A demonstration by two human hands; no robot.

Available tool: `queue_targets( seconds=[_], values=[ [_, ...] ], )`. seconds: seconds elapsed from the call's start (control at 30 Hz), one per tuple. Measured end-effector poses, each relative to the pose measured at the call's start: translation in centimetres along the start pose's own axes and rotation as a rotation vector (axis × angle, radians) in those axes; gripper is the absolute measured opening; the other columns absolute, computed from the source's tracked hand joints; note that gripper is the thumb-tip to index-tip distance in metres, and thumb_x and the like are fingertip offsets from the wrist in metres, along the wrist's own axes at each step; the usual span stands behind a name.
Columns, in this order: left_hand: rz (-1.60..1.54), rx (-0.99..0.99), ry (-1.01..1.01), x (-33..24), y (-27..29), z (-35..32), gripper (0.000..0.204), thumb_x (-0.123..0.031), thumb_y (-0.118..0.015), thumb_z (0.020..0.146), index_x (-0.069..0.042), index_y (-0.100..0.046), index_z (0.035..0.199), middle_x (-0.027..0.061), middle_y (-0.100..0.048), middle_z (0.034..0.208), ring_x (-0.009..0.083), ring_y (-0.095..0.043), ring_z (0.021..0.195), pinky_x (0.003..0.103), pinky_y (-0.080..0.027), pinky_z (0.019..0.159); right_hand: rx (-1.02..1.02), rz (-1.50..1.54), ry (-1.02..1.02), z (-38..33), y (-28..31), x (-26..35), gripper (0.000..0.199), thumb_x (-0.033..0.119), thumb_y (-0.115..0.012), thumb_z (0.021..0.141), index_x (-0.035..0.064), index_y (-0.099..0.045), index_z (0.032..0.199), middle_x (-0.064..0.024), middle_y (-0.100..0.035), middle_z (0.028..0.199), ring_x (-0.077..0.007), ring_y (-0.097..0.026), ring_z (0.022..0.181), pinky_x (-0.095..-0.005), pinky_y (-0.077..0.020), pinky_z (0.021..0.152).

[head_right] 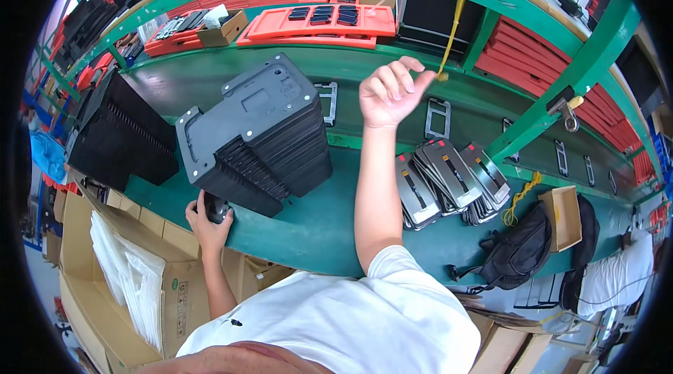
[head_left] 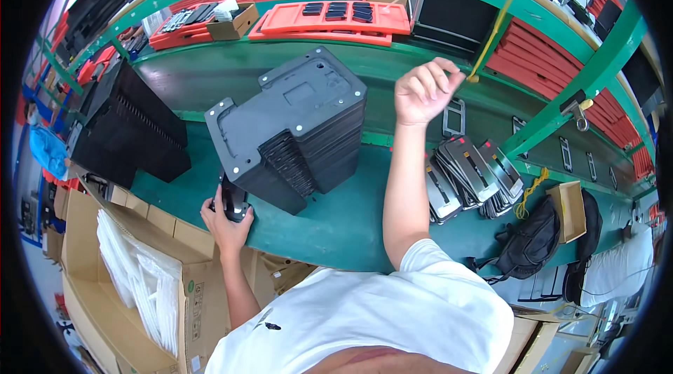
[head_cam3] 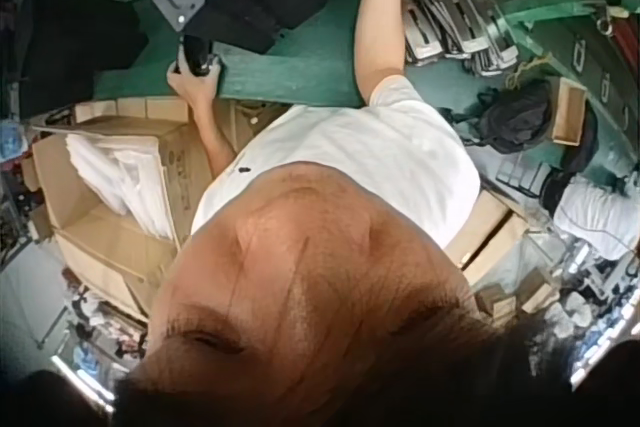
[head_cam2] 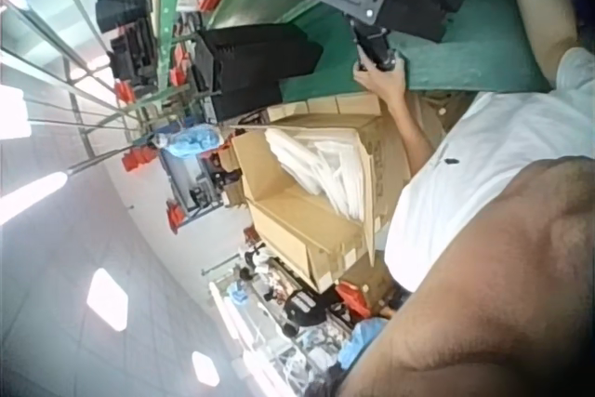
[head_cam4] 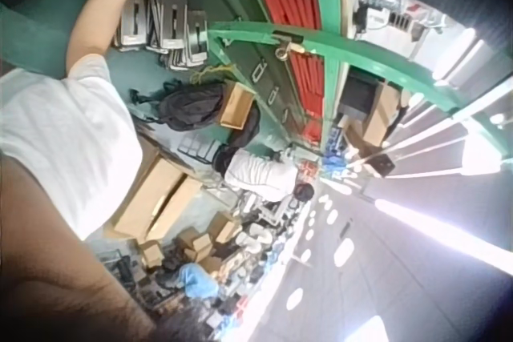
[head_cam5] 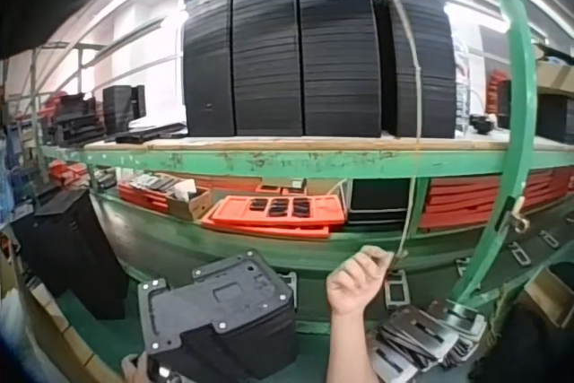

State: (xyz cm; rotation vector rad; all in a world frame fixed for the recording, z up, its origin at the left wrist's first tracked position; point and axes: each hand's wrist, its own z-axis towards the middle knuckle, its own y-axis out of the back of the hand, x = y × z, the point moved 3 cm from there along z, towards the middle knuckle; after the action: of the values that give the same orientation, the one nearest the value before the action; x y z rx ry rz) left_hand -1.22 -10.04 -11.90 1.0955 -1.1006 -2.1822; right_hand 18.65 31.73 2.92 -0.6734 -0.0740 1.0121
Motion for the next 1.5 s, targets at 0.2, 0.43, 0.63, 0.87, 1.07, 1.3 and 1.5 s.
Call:
queue_targets(
  seconds=[0.2, 0.43, 0.63, 0.87, 1.07, 1.3, 1.5],
  values=[
    [0.029, -0.067, -0.007, 0.7, 1.1, -1.3, 0.097, -0.036, -0.090, 0.068, -0.014, -0.048, 0.152, 0.0223, -0.047, 0.140, 0.0401, -0.045, 0.129, 0.050, -0.036, 0.112, -0.530, -0.905, -0.235, -0.2, 22.4, 2.9, 0.029, 0.037, -0.058, 0.099, 0.0133, -0.073, 0.106, -0.0048, -0.068, 0.079, -0.0229, -0.062, 0.067, -0.0344, -0.0473, 0.056],
    [0.015, -0.071, -0.040, 0.0, 0.2, 0.2, 0.096, -0.038, -0.090, 0.070, -0.013, -0.048, 0.153, 0.0188, -0.050, 0.141, 0.0388, -0.045, 0.132, 0.048, -0.037, 0.113, 0.421, -2.906, -0.805, -4.4, 31.6, 7.0, 0.037, 0.039, -0.064, 0.087, 0.0103, -0.077, 0.108, -0.0199, -0.074, 0.114, -0.0396, -0.071, 0.107, -0.0488, -0.0570, 0.089],
    [-0.022, -0.088, -0.020, 0.8, 0.9, -1.2, 0.100, -0.038, -0.090, 0.070, -0.012, -0.044, 0.155, 0.0210, -0.048, 0.141, 0.0403, -0.044, 0.132, 0.049, -0.035, 0.114, -0.176, -2.954, -1.364, 3.5, 18.6, 4.0, 0.036, 0.039, -0.065, 0.087, 0.0108, -0.078, 0.106, -0.0195, -0.075, 0.108, -0.0365, -0.073, 0.102, -0.0451, -0.0578, 0.088],
    [-0.475, -0.140, -0.141, -3.0, 2.9, 2.5, 0.112, -0.042, -0.088, 0.070, -0.007, -0.031, 0.160, 0.0226, -0.043, 0.149, 0.0407, -0.040, 0.140, 0.050, -0.030, 0.119, -0.345, -2.387, -0.601, 11.8, 4.7, 3.1, 0.036, 0.032, -0.071, 0.092, -0.0039, -0.072, 0.085, -0.0051, -0.068, 0.074, -0.0124, -0.064, 0.069, -0.0321, -0.0478, 0.064],
    [-1.064, -0.069, -0.500, -15.7, 11.5, 8.1, 0.121, -0.047, -0.090, 0.068, -0.005, -0.026, 0.162, 0.0227, -0.041, 0.153, 0.0360, -0.044, 0.143, 0.048, -0.033, 0.119, 0.119, -2.256, -0.963, 11.6, -6.0, -10.0, 0.027, 0.023, -0.074, 0.090, -0.0032, -0.073, 0.084, -0.0044, -0.070, 0.073, -0.0095, -0.065, 0.069, -0.0283, -0.0507, 0.064],
    [-0.761, 0.011, -0.432, -19.2, 13.3, 9.3, 0.130, -0.046, -0.096, 0.060, -0.010, -0.025, 0.164, 0.0214, -0.046, 0.150, 0.0344, -0.049, 0.137, 0.047, -0.037, 0.116, 0.392, -2.584, -1.214, 8.6, -8.6, -16.0, 0.023, 0.020, -0.079, 0.086, -0.0027, -0.075, 0.084, -0.0101, -0.071, 0.067, -0.0129, -0.066, 0.064, -0.0299, -0.0521, 0.061],
    [-0.531, 0.042, -0.526, -19.1, 14.3, 8.8, 0.104, -0.044, -0.097, 0.059, -0.008, -0.053, 0.145, 0.0205, -0.051, 0.140, 0.0369, -0.054, 0.129, 0.046, -0.045, 0.107, 0.533, -2.575, -1.272, 8.3, -9.3, -16.5, 0.025, 0.022, -0.079, 0.087, -0.0024, -0.076, 0.086, -0.0095, -0.069, 0.065, -0.0158, -0.063, 0.057, -0.0316, -0.0496, 0.058]
  ],
)
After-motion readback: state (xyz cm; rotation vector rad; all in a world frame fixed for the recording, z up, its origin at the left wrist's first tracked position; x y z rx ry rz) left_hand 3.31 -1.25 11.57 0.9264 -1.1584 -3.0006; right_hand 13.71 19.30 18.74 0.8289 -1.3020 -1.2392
